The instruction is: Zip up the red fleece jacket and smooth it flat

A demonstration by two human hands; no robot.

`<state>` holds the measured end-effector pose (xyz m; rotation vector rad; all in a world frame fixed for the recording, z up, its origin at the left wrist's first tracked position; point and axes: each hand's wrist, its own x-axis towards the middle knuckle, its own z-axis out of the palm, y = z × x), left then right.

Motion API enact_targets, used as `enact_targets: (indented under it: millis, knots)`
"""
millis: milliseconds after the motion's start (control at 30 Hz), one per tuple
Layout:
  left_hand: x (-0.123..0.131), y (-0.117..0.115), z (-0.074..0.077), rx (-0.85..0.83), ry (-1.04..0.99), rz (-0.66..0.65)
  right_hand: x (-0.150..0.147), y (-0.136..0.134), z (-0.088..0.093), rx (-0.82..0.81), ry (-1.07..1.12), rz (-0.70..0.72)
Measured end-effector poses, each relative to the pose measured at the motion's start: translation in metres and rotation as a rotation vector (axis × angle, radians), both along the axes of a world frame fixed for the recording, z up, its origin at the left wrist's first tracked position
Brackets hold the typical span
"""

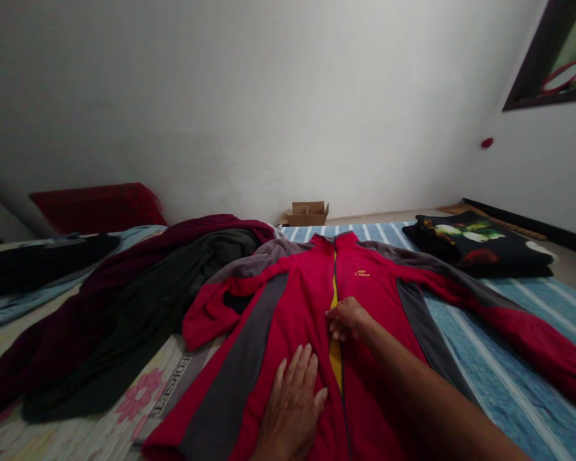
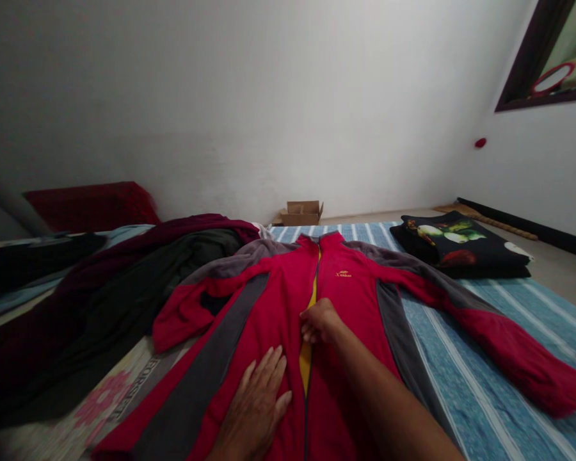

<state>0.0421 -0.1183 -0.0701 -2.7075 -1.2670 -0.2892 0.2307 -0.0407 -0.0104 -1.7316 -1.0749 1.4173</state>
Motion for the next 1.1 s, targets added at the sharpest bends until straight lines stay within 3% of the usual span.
enact_targets:
  millis: [167,300,500,667,867,1100]
  knots:
    - [0.004,-0.004,0.010,-0.054,0.010,-0.019,0.015,0.004,0.004,0.099,-0.236,-0.051]
    - [0.008,-0.008,0.022,-0.133,0.059,-0.030,0.027,0.008,-0.012,0.121,-0.379,-0.032]
    - [0.009,-0.009,0.024,-0.156,0.106,0.007,0.029,0.011,-0.034,0.096,-0.283,0.046]
    - [0.003,-0.013,0.022,-0.114,0.108,-0.065,0.028,0.010,-0.029,0.110,-0.206,0.014]
    - [0.002,-0.018,0.034,-0.185,0.144,-0.109,0.024,0.010,-0.024,0.195,-0.253,-0.069]
    - [-0.002,-0.017,0.030,-0.217,0.150,-0.142,0.021,0.001,-0.026,0.167,-0.364,0.003]
